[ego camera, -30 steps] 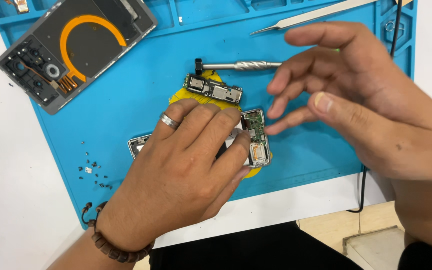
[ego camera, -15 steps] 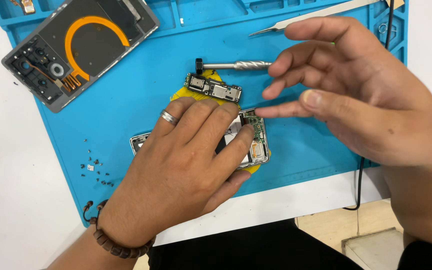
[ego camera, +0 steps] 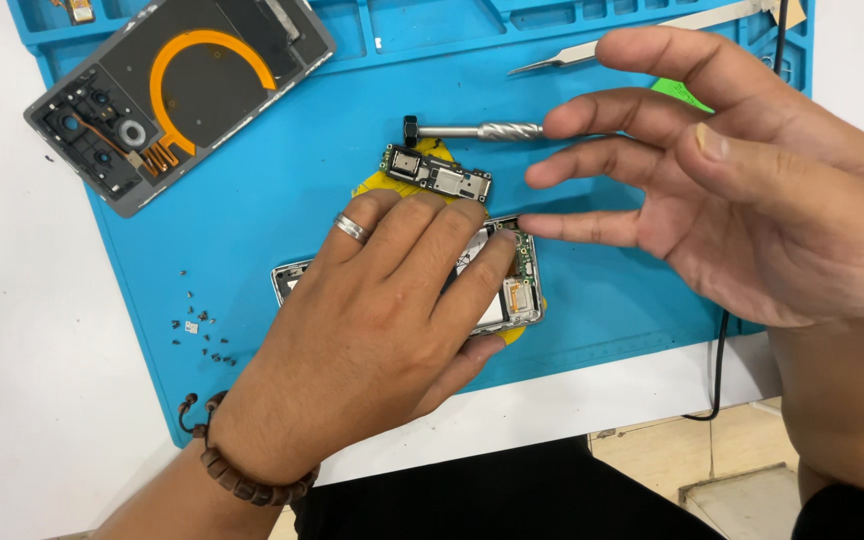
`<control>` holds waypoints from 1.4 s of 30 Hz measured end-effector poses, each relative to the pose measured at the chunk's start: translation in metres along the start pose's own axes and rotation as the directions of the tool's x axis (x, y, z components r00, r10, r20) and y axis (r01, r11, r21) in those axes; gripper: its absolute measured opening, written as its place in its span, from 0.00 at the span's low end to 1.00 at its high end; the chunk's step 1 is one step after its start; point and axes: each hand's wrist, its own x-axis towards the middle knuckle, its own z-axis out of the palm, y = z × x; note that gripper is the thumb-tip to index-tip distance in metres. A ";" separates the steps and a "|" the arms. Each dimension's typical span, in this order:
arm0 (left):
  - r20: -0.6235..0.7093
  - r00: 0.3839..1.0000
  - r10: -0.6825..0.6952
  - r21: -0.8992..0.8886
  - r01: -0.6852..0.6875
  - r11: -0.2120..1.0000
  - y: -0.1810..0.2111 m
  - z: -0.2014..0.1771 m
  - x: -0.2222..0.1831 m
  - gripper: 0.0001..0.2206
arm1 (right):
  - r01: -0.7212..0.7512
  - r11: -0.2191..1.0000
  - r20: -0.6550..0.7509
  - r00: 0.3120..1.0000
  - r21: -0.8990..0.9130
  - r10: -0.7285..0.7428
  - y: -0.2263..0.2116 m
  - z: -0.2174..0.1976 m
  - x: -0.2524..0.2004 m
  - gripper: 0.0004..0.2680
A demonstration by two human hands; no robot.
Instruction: The person uses a screwdriver to remove screws from the back of a disassembled smartphone. They then test the device by powering it on and interacting with the touchscreen. Finally, they use tweezers to carefully remove a small internal component from the phone's chassis.
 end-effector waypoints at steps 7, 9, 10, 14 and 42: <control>0.002 1.000 -0.007 0.012 0.007 1.000 -0.001 0.003 -0.001 0.30 | 0.011 0.995 -0.013 1.000 0.101 -0.009 0.002 0.001 -0.001 0.21; 0.008 1.000 -0.013 0.048 0.013 0.999 -0.001 0.003 -0.001 0.29 | 0.004 0.992 -0.028 1.000 0.126 -0.001 0.002 0.002 -0.001 0.21; 0.009 1.000 -0.014 0.048 0.014 0.999 -0.001 0.003 -0.001 0.29 | 0.003 0.992 -0.027 1.000 0.126 0.000 0.002 0.001 -0.001 0.21; 0.025 1.000 -0.018 0.048 0.017 0.999 0.000 0.004 -0.001 0.30 | 0.003 0.991 0.006 1.000 0.131 -0.003 0.003 -0.004 -0.001 0.20; -0.106 0.994 -0.015 0.096 0.025 0.995 -0.002 0.012 -0.013 0.30 | 0.272 -0.549 0.446 0.870 -0.790 -0.209 -0.006 -0.002 0.002 0.07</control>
